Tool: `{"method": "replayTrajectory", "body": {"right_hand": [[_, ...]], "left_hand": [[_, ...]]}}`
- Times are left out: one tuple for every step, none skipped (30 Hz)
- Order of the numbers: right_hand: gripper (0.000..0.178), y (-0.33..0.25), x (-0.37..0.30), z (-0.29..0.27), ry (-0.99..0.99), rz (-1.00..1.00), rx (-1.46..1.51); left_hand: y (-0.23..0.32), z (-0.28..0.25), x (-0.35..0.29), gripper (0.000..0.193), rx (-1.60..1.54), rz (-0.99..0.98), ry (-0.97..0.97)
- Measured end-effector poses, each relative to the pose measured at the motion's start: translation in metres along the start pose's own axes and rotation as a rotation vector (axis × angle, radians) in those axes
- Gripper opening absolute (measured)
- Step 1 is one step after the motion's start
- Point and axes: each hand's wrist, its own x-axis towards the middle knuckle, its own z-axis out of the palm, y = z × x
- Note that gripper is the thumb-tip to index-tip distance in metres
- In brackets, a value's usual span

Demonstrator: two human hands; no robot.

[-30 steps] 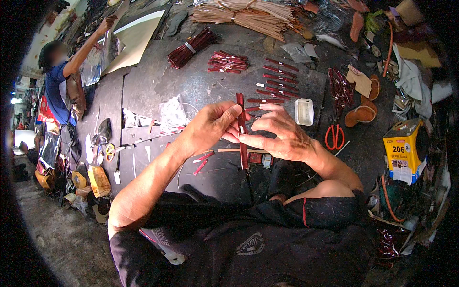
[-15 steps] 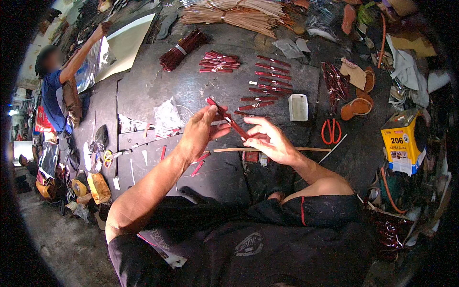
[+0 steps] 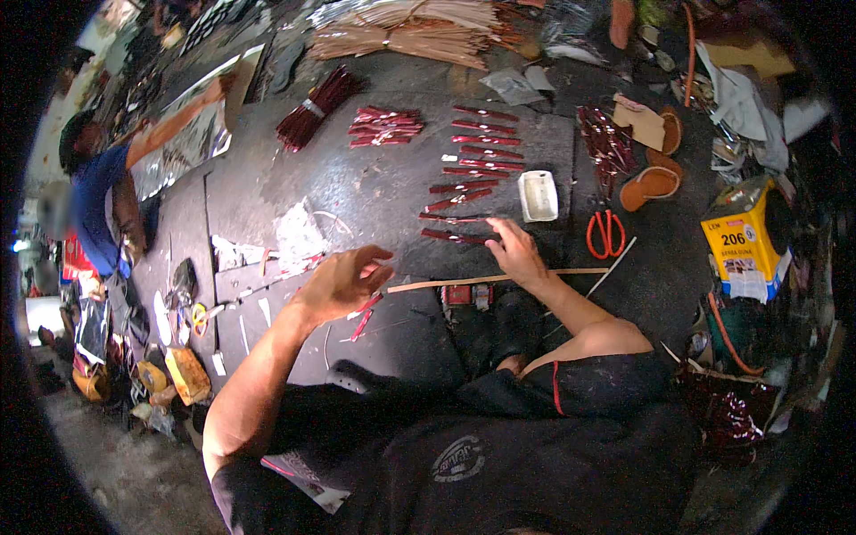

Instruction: The person sits on the floor and repeatedly picks up red plastic strips, inserts a thin white string into them, and trims the excess with scissors. The person places the finished items on the floor in front of them.

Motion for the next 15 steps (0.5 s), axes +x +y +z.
{"method": "replayTrajectory", "body": {"right_hand": [[0.038, -0.002, -0.003, -0.003, 0.109, -0.110, -0.107], [0.038, -0.005, -0.009, -0.006, 0.123, -0.058, -0.139], [0.037, -0.009, -0.015, -0.013, 0.096, -0.069, -0.173], [0.037, -0.012, -0.022, -0.020, 0.075, -0.074, -0.202], [0.035, -0.011, -0.032, -0.022, 0.078, -0.052, -0.273], [0.034, -0.008, -0.042, -0.023, 0.078, -0.034, -0.344], [0.034, -0.003, -0.050, -0.024, 0.076, -0.010, -0.417], [0.034, 0.002, -0.056, -0.026, 0.063, 0.008, -0.476], [0.035, 0.004, -0.061, -0.028, 0.045, 0.022, -0.528], [0.035, 0.006, -0.066, -0.029, 0.025, 0.037, -0.579], [0.033, 0.010, -0.066, -0.031, 0.052, 0.055, -0.596], [0.032, 0.010, -0.070, -0.029, 0.047, 0.075, -0.597], [0.031, 0.011, -0.076, -0.024, 0.042, 0.096, -0.598], [0.031, 0.013, -0.081, -0.023, 0.038, 0.116, -0.599], [0.028, 0.014, -0.081, -0.027, 0.005, 0.119, -0.569]], "left_hand": [[0.001, -0.002, 0.000, 0.038, 0.019, -0.005, 0.005], [0.002, -0.005, 0.000, 0.037, 0.042, -0.022, 0.008], [0.002, -0.007, -0.002, 0.035, 0.057, -0.040, 0.013], [0.003, -0.009, -0.002, 0.034, 0.080, -0.057, 0.013], [0.003, -0.011, -0.002, 0.034, 0.096, -0.065, -0.014], [0.006, -0.012, -0.005, 0.034, 0.087, -0.061, -0.014], [0.009, -0.013, -0.006, 0.034, 0.079, -0.053, -0.019], [0.010, -0.012, -0.005, 0.034, 0.070, -0.047, -0.024], [0.010, -0.011, -0.005, 0.033, 0.071, -0.050, -0.034], [0.010, -0.011, -0.003, 0.033, 0.072, -0.047, -0.044], [0.012, -0.010, -0.002, 0.032, 0.074, -0.045, -0.055], [0.013, -0.012, -0.002, 0.032, 0.075, -0.045, -0.061], [0.015, -0.014, -0.001, 0.032, 0.064, -0.057, -0.089], [0.016, -0.014, 0.000, 0.033, 0.056, -0.048, -0.084], [0.016, -0.014, -0.003, 0.033, 0.043, -0.045, -0.067]]}}
